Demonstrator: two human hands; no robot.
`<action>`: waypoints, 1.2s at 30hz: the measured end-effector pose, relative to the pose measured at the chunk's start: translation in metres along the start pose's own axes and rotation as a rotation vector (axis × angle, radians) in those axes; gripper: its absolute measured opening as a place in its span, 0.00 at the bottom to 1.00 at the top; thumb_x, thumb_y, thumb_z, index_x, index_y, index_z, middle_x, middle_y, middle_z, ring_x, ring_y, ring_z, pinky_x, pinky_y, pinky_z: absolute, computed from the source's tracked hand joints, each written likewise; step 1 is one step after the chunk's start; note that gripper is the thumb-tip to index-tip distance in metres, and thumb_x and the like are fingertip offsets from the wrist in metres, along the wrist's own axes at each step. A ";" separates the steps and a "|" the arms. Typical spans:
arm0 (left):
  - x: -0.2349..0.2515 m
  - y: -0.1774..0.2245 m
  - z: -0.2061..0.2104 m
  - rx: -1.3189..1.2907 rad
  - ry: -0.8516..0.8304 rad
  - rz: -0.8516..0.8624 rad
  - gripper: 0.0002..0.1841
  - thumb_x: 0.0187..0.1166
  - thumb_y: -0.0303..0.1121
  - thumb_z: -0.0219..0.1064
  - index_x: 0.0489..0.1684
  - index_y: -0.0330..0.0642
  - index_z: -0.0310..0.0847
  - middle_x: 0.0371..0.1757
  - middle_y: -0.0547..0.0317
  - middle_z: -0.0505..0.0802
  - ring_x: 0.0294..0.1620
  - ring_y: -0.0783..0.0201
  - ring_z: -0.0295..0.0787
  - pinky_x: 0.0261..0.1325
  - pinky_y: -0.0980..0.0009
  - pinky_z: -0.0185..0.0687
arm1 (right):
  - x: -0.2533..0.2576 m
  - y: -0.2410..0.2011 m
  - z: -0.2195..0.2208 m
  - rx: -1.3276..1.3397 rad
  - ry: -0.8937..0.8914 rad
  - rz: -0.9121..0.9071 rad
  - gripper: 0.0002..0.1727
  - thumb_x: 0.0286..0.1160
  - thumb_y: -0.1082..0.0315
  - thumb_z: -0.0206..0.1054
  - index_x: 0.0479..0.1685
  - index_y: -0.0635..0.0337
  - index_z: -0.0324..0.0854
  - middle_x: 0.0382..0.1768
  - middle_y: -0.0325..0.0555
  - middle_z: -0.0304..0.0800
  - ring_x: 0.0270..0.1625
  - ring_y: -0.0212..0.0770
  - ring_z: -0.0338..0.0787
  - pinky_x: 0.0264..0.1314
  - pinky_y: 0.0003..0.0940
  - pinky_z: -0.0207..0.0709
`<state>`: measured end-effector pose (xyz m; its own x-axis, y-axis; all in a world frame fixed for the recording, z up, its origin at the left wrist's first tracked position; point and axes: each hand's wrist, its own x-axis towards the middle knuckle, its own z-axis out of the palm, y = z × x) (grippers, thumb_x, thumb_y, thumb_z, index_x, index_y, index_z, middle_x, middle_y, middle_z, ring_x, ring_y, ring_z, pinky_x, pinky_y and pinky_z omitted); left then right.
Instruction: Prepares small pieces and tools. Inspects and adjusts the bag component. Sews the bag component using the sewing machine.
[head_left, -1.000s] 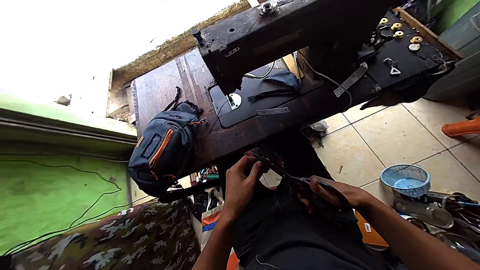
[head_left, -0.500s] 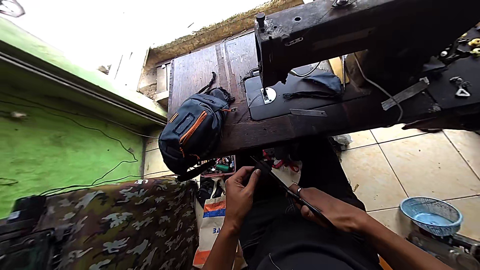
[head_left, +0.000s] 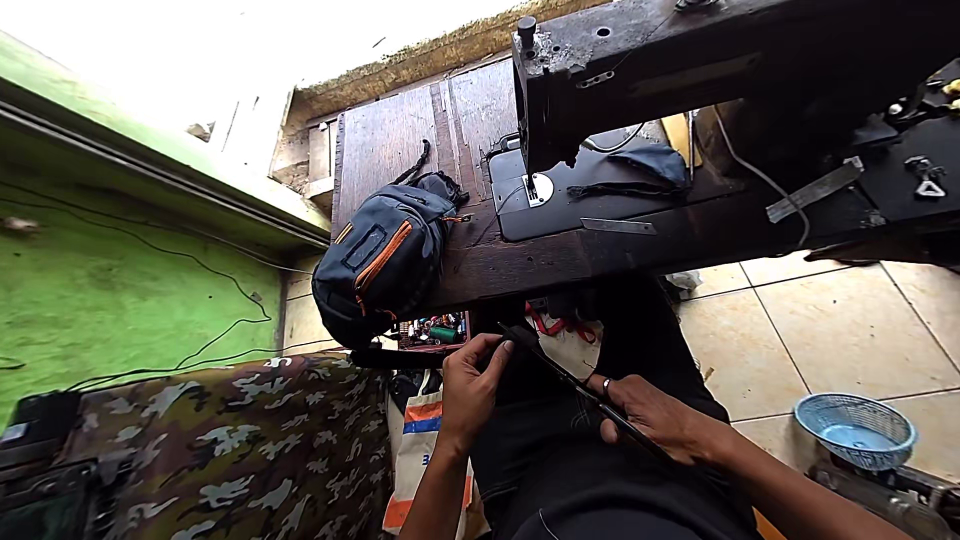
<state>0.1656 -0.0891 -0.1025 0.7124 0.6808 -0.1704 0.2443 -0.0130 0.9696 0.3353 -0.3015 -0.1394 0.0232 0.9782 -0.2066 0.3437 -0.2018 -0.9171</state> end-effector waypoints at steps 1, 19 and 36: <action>0.000 0.000 0.000 -0.005 -0.004 -0.003 0.07 0.81 0.27 0.67 0.44 0.35 0.91 0.36 0.58 0.96 0.37 0.71 0.94 0.45 0.74 0.90 | -0.001 0.002 0.000 -0.013 0.006 -0.014 0.47 0.72 0.20 0.48 0.43 0.62 0.82 0.19 0.39 0.76 0.23 0.32 0.78 0.25 0.31 0.70; 0.013 -0.011 0.006 0.018 -0.120 -0.015 0.09 0.84 0.30 0.64 0.45 0.36 0.90 0.33 0.58 0.96 0.34 0.67 0.95 0.42 0.71 0.92 | -0.028 0.011 -0.016 -0.128 0.209 -0.062 0.41 0.81 0.27 0.48 0.40 0.62 0.81 0.17 0.42 0.75 0.20 0.35 0.79 0.22 0.32 0.71; 0.038 0.026 0.025 0.065 -0.269 0.182 0.07 0.84 0.29 0.62 0.46 0.38 0.86 0.32 0.65 0.94 0.32 0.72 0.92 0.39 0.72 0.91 | 0.037 -0.019 -0.158 -0.758 0.939 0.474 0.28 0.87 0.54 0.62 0.64 0.77 0.79 0.64 0.77 0.78 0.62 0.78 0.83 0.56 0.75 0.78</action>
<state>0.2148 -0.0819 -0.0883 0.8942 0.4456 -0.0436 0.1322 -0.1699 0.9766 0.4783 -0.2541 -0.0760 0.8278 0.5422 0.1441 0.5562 -0.7597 -0.3368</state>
